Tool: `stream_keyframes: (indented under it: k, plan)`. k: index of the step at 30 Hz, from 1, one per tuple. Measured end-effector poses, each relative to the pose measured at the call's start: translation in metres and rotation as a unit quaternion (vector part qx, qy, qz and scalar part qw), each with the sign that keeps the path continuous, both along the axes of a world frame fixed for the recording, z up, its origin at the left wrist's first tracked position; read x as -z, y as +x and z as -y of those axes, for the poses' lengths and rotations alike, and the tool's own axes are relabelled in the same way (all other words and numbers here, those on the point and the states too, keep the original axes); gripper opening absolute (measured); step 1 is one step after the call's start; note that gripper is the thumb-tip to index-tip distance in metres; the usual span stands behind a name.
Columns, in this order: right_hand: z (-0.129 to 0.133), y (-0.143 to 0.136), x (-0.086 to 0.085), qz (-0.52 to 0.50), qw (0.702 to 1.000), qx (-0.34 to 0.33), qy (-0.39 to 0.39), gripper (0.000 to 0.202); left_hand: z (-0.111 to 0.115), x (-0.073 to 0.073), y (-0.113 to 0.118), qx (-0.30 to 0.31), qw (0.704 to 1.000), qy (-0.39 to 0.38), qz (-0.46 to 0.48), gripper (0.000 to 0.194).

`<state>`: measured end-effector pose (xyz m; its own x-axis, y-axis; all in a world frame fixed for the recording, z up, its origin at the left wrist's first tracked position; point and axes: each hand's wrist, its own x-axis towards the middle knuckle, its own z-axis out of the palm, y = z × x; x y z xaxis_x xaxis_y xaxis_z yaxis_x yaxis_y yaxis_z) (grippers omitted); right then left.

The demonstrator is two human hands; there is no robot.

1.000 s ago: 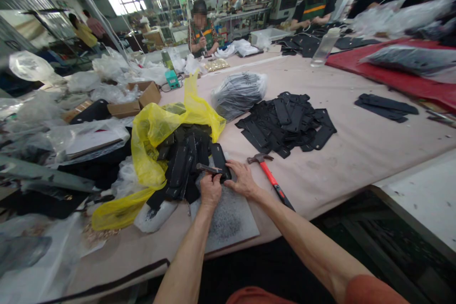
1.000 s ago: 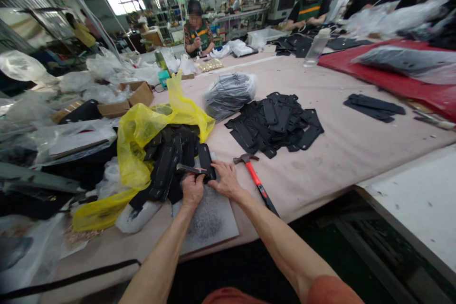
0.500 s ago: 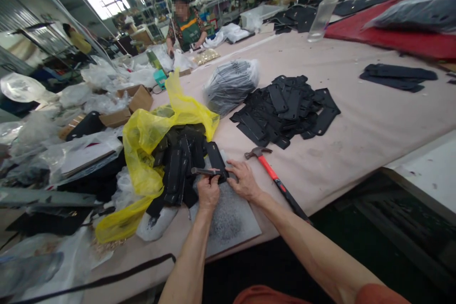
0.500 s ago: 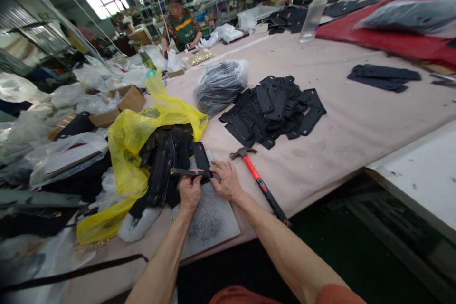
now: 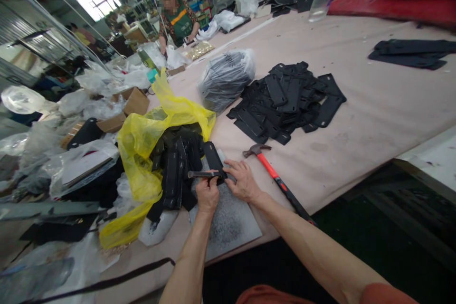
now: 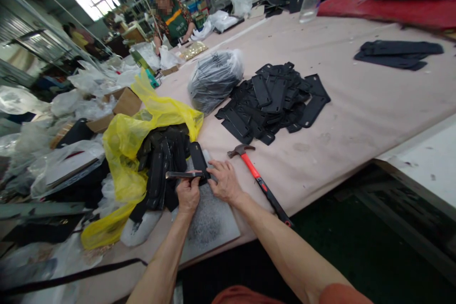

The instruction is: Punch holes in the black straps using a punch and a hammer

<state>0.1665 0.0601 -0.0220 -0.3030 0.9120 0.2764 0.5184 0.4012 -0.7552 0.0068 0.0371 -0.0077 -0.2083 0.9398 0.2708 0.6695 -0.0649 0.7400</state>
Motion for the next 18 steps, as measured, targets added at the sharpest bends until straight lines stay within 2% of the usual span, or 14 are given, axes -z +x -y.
stream_keyframes:
  k: [13,16,18]
  plan:
    - [-0.001,0.0,0.002,0.002,1.0,-0.005,0.001,0.04,-0.006,0.0,0.007,0.019,0.996,-0.002,-0.089,0.023]
    - [-0.003,0.006,-0.007,0.013,1.0,-0.021,-0.004,0.037,-0.007,-0.002,0.008,0.027,0.991,-0.016,-0.128,0.024]
    - [-0.002,0.018,-0.018,0.042,0.999,-0.001,0.004,0.034,-0.007,-0.004,0.008,0.025,0.988,-0.04,-0.15,0.025]
